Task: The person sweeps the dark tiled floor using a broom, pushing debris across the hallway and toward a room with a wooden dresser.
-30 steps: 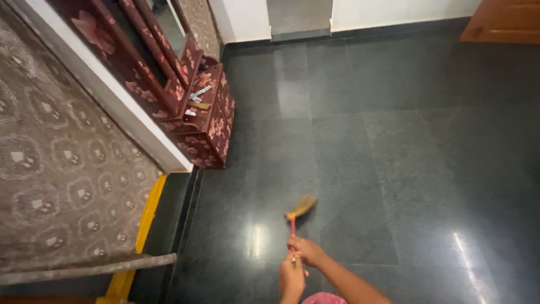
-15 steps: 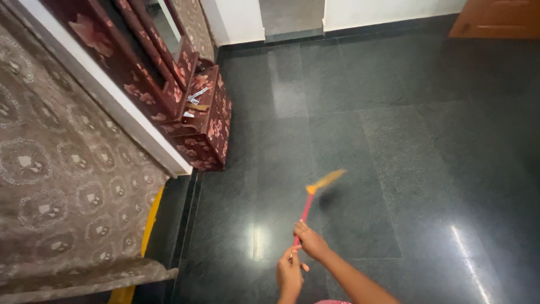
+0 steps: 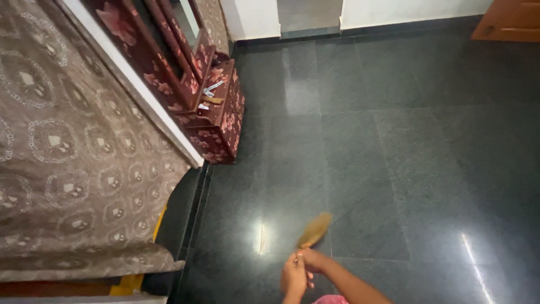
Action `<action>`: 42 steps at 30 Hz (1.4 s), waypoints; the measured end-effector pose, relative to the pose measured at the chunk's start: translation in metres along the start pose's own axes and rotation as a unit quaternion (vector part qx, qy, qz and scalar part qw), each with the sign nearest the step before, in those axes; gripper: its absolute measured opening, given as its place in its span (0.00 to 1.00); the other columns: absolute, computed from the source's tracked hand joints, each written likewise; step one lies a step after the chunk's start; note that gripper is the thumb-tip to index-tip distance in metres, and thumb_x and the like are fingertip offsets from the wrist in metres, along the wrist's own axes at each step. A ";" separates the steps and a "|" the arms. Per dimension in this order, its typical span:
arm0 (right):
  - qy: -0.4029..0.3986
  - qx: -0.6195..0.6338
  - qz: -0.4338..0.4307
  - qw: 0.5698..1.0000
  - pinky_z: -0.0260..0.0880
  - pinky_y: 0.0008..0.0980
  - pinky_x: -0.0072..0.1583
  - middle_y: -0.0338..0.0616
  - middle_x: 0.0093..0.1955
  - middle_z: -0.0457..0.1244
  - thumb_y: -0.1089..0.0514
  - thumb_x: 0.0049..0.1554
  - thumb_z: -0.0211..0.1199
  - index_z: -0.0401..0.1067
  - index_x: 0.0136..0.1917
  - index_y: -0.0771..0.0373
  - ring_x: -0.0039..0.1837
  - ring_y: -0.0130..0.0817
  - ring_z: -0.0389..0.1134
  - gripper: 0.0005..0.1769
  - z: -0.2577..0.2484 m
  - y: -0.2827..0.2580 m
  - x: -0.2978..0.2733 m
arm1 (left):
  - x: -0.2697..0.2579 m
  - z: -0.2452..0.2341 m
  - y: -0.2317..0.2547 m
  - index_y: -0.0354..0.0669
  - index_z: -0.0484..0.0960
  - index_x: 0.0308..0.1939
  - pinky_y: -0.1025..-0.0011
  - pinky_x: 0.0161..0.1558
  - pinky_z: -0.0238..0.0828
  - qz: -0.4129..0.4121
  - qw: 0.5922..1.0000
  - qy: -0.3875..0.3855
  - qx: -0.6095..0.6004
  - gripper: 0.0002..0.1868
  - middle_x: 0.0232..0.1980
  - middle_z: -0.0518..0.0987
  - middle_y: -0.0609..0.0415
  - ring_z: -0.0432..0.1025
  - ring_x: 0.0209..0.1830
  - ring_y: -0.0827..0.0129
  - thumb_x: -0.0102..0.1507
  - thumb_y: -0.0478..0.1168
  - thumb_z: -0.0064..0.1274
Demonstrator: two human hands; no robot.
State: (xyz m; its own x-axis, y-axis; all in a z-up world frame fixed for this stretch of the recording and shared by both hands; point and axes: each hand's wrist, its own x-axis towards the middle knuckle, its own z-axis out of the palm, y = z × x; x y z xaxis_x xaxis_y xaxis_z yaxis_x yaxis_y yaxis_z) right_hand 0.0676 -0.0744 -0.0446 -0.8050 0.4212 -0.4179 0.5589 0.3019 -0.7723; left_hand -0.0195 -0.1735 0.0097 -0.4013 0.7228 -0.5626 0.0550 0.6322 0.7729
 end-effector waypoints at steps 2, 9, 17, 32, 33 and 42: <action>0.063 -0.132 -0.047 0.988 0.68 0.47 0.54 0.55 0.45 0.69 0.59 0.52 0.62 0.74 0.49 0.62 0.51 0.52 0.72 0.11 0.000 0.003 -0.005 | 0.009 0.002 -0.012 0.49 0.85 0.51 0.69 0.14 0.65 -0.013 0.999 -0.009 -0.040 0.22 0.20 0.79 0.54 0.72 0.10 0.66 0.71 0.56 0.40; 0.257 -0.091 -0.038 0.961 0.68 0.52 0.53 0.54 0.55 0.63 0.64 0.53 0.56 0.69 0.51 0.58 0.55 0.57 0.68 0.11 -0.011 0.015 -0.013 | 0.007 0.004 -0.009 0.47 0.84 0.50 0.69 0.13 0.68 0.026 0.994 0.000 -0.105 0.23 0.18 0.73 0.55 0.69 0.08 0.67 0.70 0.56 0.39; 0.207 -0.041 -0.141 0.967 0.70 0.49 0.51 0.53 0.50 0.65 0.56 0.52 0.63 0.68 0.46 0.62 0.51 0.57 0.69 0.11 -0.020 0.012 -0.001 | -0.028 0.020 0.013 0.46 0.84 0.45 0.71 0.14 0.71 0.070 0.997 0.022 0.009 0.22 0.20 0.80 0.58 0.77 0.12 0.69 0.72 0.55 0.39; 0.312 -0.105 0.010 0.944 0.70 0.51 0.51 0.52 0.50 0.68 0.65 0.54 0.54 0.72 0.45 0.58 0.53 0.55 0.71 0.08 -0.044 0.077 -0.106 | -0.009 0.102 -0.001 0.44 0.84 0.48 0.67 0.11 0.65 0.007 0.985 -0.055 -0.161 0.22 0.18 0.71 0.55 0.67 0.08 0.65 0.71 0.56 0.44; 0.340 -0.111 -0.030 0.933 0.70 0.52 0.50 0.54 0.52 0.67 0.65 0.52 0.54 0.71 0.45 0.59 0.53 0.57 0.70 0.09 -0.049 0.082 -0.106 | -0.016 0.108 0.008 0.50 0.88 0.49 0.67 0.11 0.66 0.019 0.988 -0.048 -0.146 0.21 0.17 0.70 0.56 0.65 0.07 0.67 0.69 0.55 0.45; 0.278 -0.070 -0.071 0.955 0.69 0.52 0.49 0.52 0.50 0.66 0.55 0.56 0.63 0.68 0.45 0.60 0.51 0.58 0.70 0.09 -0.068 0.102 -0.117 | -0.078 0.139 0.067 0.55 0.85 0.52 0.66 0.15 0.66 0.081 0.996 0.002 0.024 0.20 0.15 0.72 0.55 0.70 0.08 0.67 0.67 0.57 0.45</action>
State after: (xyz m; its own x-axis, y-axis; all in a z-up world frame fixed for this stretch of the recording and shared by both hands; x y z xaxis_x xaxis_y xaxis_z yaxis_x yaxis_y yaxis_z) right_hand 0.2328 -0.0346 -0.0416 -0.6658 0.7453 0.0349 0.5053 0.4849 -0.7138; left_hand 0.1428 -0.1481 0.0644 -0.3878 0.8151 -0.4304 0.1631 0.5202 0.8383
